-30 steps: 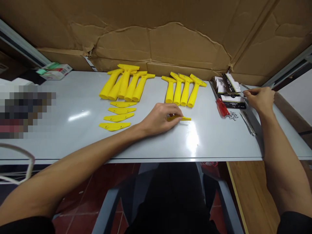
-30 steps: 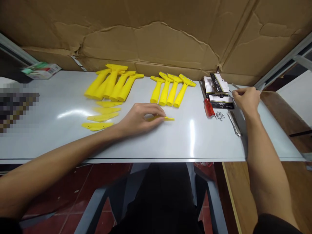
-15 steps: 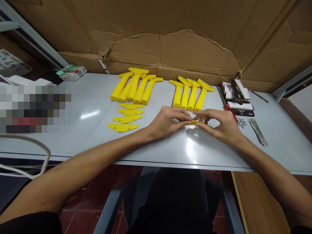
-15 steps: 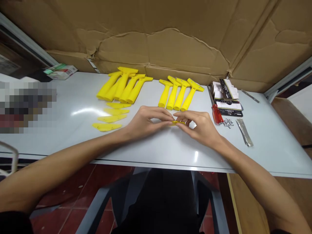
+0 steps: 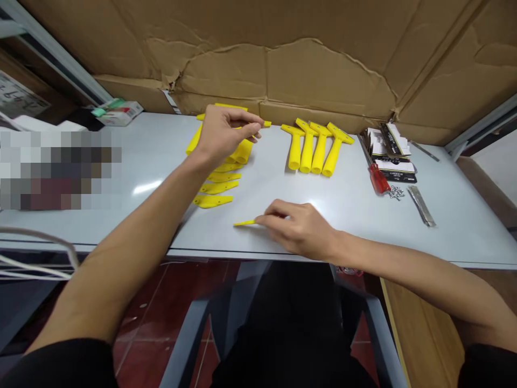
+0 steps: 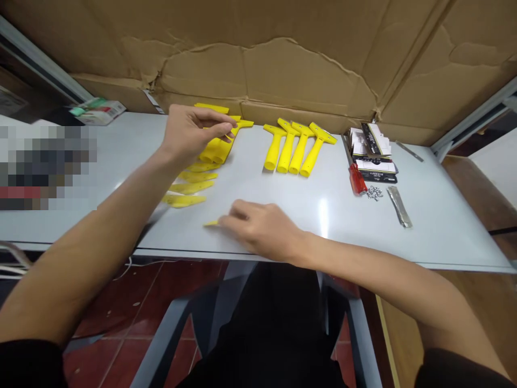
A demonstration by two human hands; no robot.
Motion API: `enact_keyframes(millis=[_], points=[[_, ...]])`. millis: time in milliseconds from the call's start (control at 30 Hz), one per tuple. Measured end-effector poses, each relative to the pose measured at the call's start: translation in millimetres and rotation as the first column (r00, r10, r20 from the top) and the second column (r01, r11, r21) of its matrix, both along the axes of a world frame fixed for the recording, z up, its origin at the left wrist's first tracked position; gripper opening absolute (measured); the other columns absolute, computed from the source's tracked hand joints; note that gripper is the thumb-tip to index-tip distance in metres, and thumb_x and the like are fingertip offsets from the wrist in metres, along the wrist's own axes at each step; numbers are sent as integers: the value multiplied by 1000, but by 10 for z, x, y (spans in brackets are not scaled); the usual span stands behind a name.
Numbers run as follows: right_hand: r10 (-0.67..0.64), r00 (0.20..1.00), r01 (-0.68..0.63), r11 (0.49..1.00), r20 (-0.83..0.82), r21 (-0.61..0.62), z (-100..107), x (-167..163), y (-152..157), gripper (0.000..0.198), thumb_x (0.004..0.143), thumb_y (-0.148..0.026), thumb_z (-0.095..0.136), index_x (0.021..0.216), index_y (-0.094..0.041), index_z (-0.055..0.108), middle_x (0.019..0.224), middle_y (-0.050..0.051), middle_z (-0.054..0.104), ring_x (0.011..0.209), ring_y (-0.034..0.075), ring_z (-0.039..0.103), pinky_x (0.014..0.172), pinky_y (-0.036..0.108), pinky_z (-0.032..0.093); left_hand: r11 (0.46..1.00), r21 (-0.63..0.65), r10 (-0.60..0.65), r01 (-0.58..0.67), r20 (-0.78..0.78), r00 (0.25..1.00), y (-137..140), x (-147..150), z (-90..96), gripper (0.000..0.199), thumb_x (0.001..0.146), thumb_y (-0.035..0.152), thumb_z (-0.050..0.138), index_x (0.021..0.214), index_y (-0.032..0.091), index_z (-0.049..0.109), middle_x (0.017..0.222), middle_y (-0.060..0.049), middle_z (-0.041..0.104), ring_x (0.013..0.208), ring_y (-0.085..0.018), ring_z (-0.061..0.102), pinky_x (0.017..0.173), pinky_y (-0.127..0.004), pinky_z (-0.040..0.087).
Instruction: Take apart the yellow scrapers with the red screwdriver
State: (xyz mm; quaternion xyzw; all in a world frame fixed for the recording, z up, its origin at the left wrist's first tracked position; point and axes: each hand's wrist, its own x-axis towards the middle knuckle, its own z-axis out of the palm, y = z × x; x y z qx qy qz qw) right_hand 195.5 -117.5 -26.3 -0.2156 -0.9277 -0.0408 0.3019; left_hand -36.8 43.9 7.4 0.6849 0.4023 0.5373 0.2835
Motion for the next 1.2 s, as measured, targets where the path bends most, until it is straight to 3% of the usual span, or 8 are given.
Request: enact_keyframes(millis=[267,600,733,833,900,1000,1100,1200], points=[[152,917,-132,988,368,-77,-50,-824,134,52,115,-21,22,115,-17,74,126,5,67,102,9,55,91,30,47,998,-35,-57,53,-105,993,32,-120,56,13,82,30,84,89,20,87,87,-6,82,71,-17,75,72,-33,68],[110,933,-21,967,342,-255,-8,-995,200,54,112,-22,25,127,-12,76,137,16,60,135,25,47,114,45,49,995,-40,-94,89,-157,983,-27,-100,65,13,87,34,84,93,22,86,94,-6,83,75,-20,78,74,-37,69],[110,983,-45,923,149,-381,29,-885,209,45,108,-20,38,136,-18,73,138,14,62,136,24,50,117,46,48,996,-14,-92,91,-165,982,-67,-60,76,13,86,38,86,92,27,87,98,-5,85,76,-21,78,73,-42,70],[-69,980,-79,722,-186,-687,107,-617,313,31,101,-19,49,123,-14,70,122,9,69,114,13,61,107,31,55,994,40,-96,103,-162,982,-154,25,90,15,88,40,85,94,27,86,95,-4,85,73,-20,77,70,-40,68],[-346,877,-183,404,-335,-896,184,-396,406,27,102,-24,47,121,-14,62,109,6,70,90,7,65,84,22,57,990,69,-108,122,-169,980,-270,122,104,19,92,41,83,100,24,86,97,-6,85,73,-19,77,68,-36,67],[-655,691,-411,-10,-305,-911,291,-118,495,26,106,-32,40,122,-15,52,95,4,69,69,8,65,64,21,54,976,131,-141,172,-217,966,-501,307,111,22,96,41,80,104,22,84,100,-7,85,77,-18,78,70,-32,65],[-715,648,-508,-151,-261,-848,324,22,489,35,110,-39,31,116,-12,53,90,7,70,67,11,67,63,24,56,940,222,-167,257,-358,919,-682,480,64,19,99,43,77,98,25,84,96,-5,84,82,-19,77,78,-34,64],[-722,649,-518,-191,-238,-834,292,70,456,40,111,-43,32,113,-10,56,85,8,69,63,10,65,59,23,54,900,245,-206,362,-493,845,-728,595,-44,21,101,46,73,93,31,85,98,-6,84,92,-23,75,88,-41,63]])
